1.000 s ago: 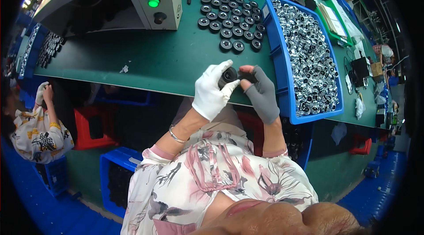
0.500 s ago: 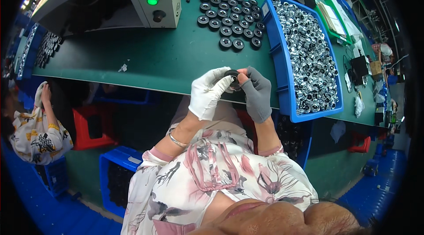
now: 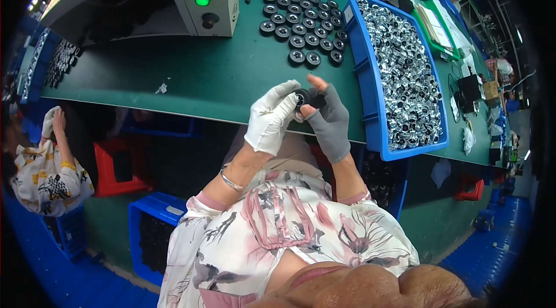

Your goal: Assembling small wheel bearings or mechanical components at a factory workbench.

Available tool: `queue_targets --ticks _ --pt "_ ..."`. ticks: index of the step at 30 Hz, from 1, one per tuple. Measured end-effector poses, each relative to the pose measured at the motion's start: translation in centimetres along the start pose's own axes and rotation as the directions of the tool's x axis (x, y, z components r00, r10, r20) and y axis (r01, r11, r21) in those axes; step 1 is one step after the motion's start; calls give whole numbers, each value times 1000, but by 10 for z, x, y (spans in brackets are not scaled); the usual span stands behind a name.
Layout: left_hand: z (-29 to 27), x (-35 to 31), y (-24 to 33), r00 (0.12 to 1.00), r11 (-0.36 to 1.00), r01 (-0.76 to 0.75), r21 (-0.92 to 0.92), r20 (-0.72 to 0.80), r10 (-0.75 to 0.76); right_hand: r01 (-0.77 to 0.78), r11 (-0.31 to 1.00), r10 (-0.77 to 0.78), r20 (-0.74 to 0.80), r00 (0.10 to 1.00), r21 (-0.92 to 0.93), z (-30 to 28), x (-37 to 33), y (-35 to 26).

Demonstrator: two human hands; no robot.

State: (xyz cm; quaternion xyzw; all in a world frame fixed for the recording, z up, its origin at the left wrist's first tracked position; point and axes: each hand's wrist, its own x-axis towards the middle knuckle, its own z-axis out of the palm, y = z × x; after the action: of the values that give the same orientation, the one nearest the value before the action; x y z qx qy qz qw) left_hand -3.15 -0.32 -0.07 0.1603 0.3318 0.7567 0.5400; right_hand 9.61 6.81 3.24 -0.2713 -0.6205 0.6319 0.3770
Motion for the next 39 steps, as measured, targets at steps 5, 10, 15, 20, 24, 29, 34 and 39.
queue_targets --ticks 5,10,15,20,24,29,34,39 --pt "4 -5 5 994 993 99 -58 44 -97 203 951 -188 84 979 -235 -14 3 3" --pt "4 -7 1 987 972 160 -173 56 -152 160 955 -148 67 987 -249 -13 4 2" --pt "12 -13 7 983 960 180 -215 24 -180 11 999 -7 109 994 -44 -13 -1 -6" --pt "19 -23 9 981 967 194 -168 25 -192 110 993 -103 153 983 -35 -24 -5 2" --pt "20 -27 4 981 961 195 -198 44 -190 -9 990 -11 138 990 141 -28 -15 4" --pt "30 -29 6 977 967 207 -152 87 -195 -89 965 58 130 990 246 -24 -28 -18" --pt "52 -40 4 974 983 170 -72 166 -157 -8 998 5 51 999 56 -29 -43 -33" --pt "54 -39 -4 971 961 3 275 231 -70 457 619 -483 149 863 -639 -36 -43 -51"
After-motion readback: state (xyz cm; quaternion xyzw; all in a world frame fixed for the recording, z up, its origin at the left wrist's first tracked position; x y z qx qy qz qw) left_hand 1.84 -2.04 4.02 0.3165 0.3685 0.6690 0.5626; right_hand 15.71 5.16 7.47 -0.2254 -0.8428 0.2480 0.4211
